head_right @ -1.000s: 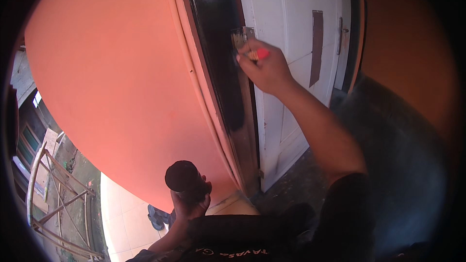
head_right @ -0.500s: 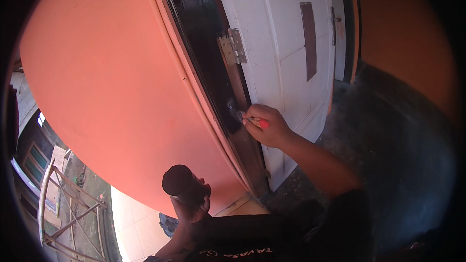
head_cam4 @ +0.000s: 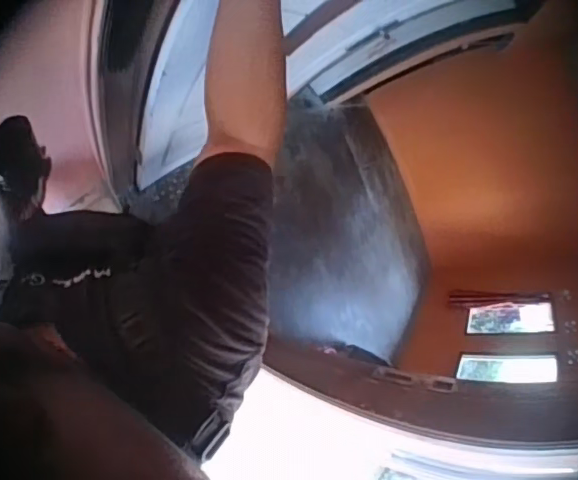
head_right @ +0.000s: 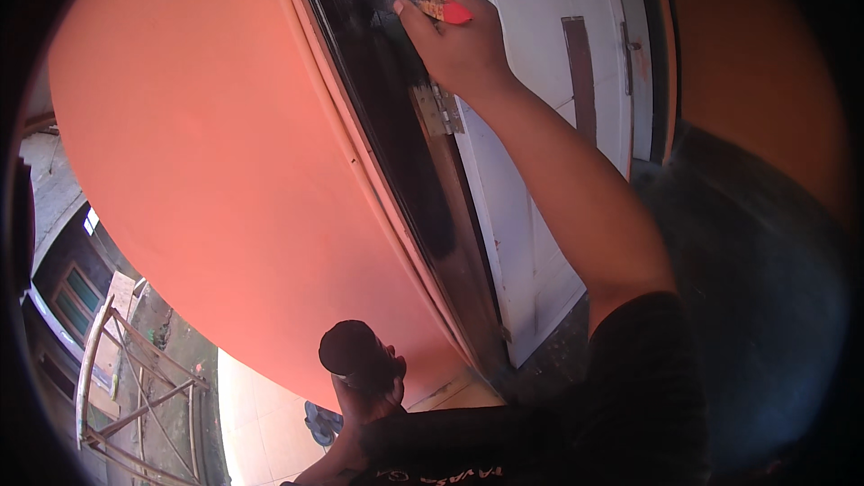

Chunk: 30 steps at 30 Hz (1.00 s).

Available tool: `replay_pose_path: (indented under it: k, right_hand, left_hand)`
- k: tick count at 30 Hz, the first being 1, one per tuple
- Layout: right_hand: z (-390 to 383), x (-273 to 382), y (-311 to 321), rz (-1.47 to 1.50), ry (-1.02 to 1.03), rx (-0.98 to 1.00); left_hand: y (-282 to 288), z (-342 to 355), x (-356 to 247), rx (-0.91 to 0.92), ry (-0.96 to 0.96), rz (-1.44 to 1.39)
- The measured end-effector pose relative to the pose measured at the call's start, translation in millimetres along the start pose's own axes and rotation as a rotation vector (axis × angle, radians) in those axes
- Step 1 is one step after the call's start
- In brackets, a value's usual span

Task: The person paints the vertical edge of a door frame black using a paintbrush and a small paint can. They repeatedly dip the brush into the can and apply paint along the frame, working from lower to higher sections.

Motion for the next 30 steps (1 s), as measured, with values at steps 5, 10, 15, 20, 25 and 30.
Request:
replay_pose_path:
  k: [5,10,15,20,25,30]
  right_hand:
    - [-44,-19,-9,0.028,-0.077,0.059]
    - [-173,-18,5,0.016,-0.205,0.431]
    - [-217,-5,15,-0.034,-0.235,0.812]
    - [-117,-9,-18,-0.042,-0.154,0.739]
    - [29,15,-31,-0.235,0.152,0.450]
    - [63,62,-9,-0.208,0.485,0.153]
  left_hand:
    - [2,-1,-7,-0.010,-0.051,0.054]
    - [5,0,-10,-0.008,-0.012,0.006]
    - [10,1,-5,-0.034,-0.002,0.005]
    - [12,2,0,-0.042,-0.012,-0.006]
    - [12,-2,-7,-0.047,-0.037,0.000]
    - [17,-7,-16,-0.065,-0.058,-0.007]
Point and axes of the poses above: each hand's wrist, its own z-axis towards the middle knuckle, its own y-axis out of the back of the hand, x = y × z, the point moved 9 cm from there along z, towards the middle knuckle, and after that the axes turned 5 degrees about -z, right-handed, at the moved point
